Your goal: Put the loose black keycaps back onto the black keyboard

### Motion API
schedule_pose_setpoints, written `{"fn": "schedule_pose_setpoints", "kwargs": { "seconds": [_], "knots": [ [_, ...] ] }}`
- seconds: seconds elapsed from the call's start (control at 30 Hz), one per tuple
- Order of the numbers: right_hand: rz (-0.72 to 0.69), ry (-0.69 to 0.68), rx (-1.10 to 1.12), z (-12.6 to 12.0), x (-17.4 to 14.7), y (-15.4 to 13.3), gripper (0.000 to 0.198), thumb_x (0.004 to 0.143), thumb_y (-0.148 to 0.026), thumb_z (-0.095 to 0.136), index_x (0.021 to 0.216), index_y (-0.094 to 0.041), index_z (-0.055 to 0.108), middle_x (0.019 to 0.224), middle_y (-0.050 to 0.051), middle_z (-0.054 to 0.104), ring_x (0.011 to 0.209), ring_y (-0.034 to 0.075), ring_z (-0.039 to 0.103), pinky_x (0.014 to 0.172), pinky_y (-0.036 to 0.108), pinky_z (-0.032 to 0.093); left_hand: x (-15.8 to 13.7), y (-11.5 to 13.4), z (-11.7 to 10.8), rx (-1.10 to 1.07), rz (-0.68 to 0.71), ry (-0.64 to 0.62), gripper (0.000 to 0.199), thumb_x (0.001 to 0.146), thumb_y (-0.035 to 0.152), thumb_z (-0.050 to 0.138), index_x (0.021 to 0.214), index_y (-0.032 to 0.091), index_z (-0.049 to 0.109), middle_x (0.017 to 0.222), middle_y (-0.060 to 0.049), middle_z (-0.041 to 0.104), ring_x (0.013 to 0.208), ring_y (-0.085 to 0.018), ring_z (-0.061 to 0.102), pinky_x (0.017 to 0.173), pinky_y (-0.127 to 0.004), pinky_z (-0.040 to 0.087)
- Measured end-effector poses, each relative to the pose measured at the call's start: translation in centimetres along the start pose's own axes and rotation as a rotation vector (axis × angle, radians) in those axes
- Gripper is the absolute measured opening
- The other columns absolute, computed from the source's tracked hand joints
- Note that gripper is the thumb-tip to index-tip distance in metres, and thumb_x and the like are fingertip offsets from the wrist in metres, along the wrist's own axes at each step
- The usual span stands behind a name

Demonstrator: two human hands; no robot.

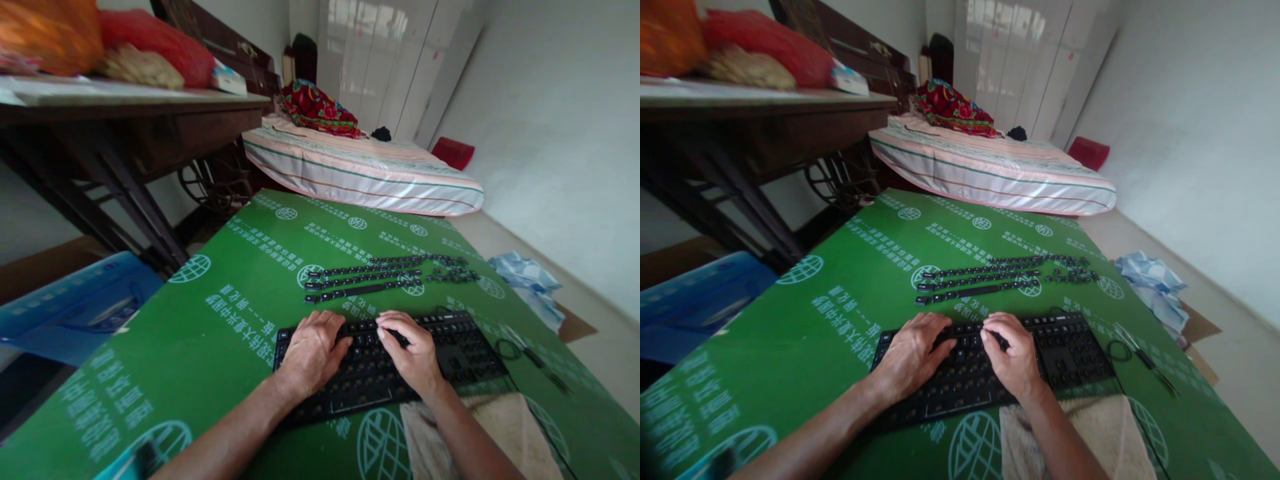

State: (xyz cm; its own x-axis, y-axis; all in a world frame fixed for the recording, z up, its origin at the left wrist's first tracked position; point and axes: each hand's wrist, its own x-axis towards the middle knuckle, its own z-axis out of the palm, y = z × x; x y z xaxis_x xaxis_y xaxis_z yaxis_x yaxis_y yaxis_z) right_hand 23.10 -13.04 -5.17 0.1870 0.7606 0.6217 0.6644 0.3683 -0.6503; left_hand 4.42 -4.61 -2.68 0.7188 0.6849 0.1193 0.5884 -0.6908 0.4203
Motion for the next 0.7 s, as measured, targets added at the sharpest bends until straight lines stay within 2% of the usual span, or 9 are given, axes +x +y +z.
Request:
{"fn": "schedule_pose_setpoints", "kwargs": {
  "seconds": [0.7],
  "knots": [
    [0.015, 0.012, 0.019, 0.33, 0.02, -0.39, 0.014, 0.080, -0.011, 0.058, 0.084, -0.021, 0.067, 0.085, 0.006, 0.068, 0.087, 0.019, 0.064, 0.081, 0.036, 0.053, -0.22, -0.24, -0.08, 0.000, 0.024, 0.009, 0.024, 0.087, 0.029, 0.051, 0.106, 0.017, 0.058, 0.103, -0.007, 0.064, 0.097, -0.023, 0.057, 0.090, -0.039, 0.046]
  ]
}}
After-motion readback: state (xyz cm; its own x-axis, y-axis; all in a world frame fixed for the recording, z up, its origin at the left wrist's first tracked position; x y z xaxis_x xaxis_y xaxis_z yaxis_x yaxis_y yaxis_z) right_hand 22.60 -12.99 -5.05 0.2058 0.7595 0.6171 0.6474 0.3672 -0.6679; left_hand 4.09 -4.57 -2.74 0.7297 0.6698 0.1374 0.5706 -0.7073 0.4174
